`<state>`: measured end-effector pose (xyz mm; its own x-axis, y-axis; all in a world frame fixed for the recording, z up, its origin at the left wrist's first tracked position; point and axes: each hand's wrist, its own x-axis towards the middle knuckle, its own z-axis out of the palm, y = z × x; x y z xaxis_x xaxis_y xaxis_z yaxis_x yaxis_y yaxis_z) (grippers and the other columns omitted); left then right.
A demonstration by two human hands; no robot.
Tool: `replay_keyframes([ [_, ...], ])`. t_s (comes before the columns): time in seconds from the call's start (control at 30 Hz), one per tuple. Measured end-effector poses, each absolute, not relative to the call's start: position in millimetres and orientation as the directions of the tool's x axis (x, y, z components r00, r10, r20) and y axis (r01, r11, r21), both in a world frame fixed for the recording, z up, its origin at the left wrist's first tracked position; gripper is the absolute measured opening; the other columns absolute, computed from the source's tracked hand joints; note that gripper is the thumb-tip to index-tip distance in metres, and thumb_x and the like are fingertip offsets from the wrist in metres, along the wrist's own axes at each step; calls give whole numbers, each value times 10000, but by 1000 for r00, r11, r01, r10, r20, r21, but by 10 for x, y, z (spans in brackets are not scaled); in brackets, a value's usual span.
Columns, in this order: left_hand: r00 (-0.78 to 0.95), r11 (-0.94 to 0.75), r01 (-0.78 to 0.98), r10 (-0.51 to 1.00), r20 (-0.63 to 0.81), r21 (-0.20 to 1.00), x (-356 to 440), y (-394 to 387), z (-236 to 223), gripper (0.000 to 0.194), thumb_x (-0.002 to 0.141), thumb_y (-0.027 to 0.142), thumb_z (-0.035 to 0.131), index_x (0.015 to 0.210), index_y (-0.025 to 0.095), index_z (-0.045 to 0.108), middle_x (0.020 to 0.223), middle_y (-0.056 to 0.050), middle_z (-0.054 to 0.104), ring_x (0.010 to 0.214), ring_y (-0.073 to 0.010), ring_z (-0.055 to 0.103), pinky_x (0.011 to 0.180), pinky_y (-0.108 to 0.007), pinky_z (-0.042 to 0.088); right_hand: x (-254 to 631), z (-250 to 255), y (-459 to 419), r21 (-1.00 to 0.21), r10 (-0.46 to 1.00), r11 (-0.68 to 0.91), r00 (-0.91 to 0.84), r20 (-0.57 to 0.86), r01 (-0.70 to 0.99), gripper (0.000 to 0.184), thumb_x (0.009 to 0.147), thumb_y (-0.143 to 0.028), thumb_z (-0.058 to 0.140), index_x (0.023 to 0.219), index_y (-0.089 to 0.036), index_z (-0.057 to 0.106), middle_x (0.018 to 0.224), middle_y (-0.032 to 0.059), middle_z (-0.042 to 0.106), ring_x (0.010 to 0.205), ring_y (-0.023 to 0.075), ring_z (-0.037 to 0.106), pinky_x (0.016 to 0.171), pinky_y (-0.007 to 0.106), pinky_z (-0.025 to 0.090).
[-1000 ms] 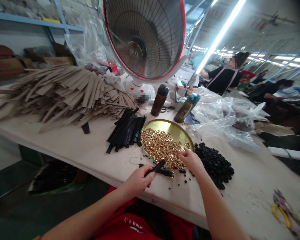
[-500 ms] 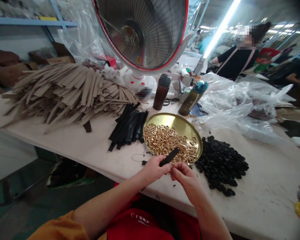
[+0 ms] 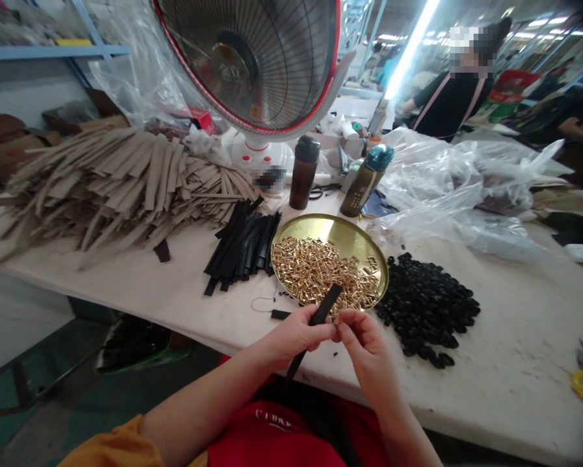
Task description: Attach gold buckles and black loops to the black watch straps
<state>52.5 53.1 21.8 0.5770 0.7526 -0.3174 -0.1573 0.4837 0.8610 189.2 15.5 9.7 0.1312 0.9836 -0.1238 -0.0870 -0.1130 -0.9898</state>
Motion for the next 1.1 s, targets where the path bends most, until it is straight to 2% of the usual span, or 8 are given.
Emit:
replay_keyframes([
  [0.2, 474, 259, 33, 846, -243, 965, 499, 476, 228, 221, 723, 322, 571, 802, 124, 514, 604, 33, 515, 473, -51, 388, 457, -176, 297, 1885, 13, 125, -979, 979, -180, 78, -188, -96, 298, 733, -378, 604, 965, -202, 544, 710, -10, 582, 615, 120, 533, 616, 281, 446],
  [0.3, 437, 128, 145, 881, -180, 981, 465, 461, 212, 164, 726, 272, 555, 800, 128, 530, 668, 14, 552, 596, -96, 494, 568, -203, 369, 1831, -59, 100, -958, 969, -228, 58, -241, -175, 317, 680, -396, 648, 911, -195, 567, 687, -15, 586, 581, 113, 537, 591, 277, 456],
  [0.4, 376, 50, 246, 915, -143, 968, 419, 447, 179, 164, 741, 291, 534, 799, 137, 544, 726, 3, 568, 682, -126, 512, 627, -221, 381, 1809, -83, 67, -919, 947, -281, 72, -312, -276, 321, 649, -397, 676, 874, -199, 563, 736, -11, 606, 574, 102, 551, 610, 286, 474],
  [0.57, 418, 75, 261, 890, -183, 962, 399, 363, 101, 201, 741, 318, 539, 827, 136, 554, 762, -11, 595, 717, -146, 530, 646, -229, 393, 1804, -75, 37, -921, 936, -274, 144, -321, -277, 337, 650, -403, 676, 879, -189, 551, 708, -6, 615, 548, 94, 532, 562, 259, 460],
  [0.73, 378, 71, 240, 912, -161, 968, 522, 270, 8, 172, 740, 297, 532, 805, 139, 550, 764, -10, 596, 720, -146, 531, 657, -227, 397, 1720, -181, 18, -955, 933, -188, 262, -247, -231, 288, 697, -392, 629, 884, -189, 549, 652, -27, 571, 493, 70, 429, 438, 200, 355],
  [0.87, 306, 41, 339, 940, -151, 940, 578, 265, -25, 126, 741, 271, 511, 774, 152, 537, 715, 4, 577, 681, -142, 518, 618, -226, 380, 1682, -270, -31, -956, 933, -179, 268, -240, -233, 273, 725, -350, 596, 947, -197, 554, 733, -18, 579, 545, 78, 437, 500, 210, 381],
  [0.97, 298, 47, 339, 942, -154, 940, 565, 270, -18, 145, 742, 279, 513, 814, 155, 532, 776, -3, 589, 726, -147, 532, 657, -232, 388, 1694, -286, -55, -925, 918, -206, 265, -296, -320, 246, 725, -307, 589, 949, -216, 545, 740, -21, 596, 571, 83, 468, 545, 213, 400],
  [1.1, 348, 67, 326, 919, -186, 943, 539, 272, -28, 152, 742, 279, 514, 818, 151, 542, 782, -6, 594, 736, -152, 534, 664, -236, 392, 1733, -285, -38, -817, 892, -262, 194, -408, -514, 222, 676, -265, 618, 884, -233, 547, 737, -23, 612, 597, 103, 529, 566, 228, 427],
])
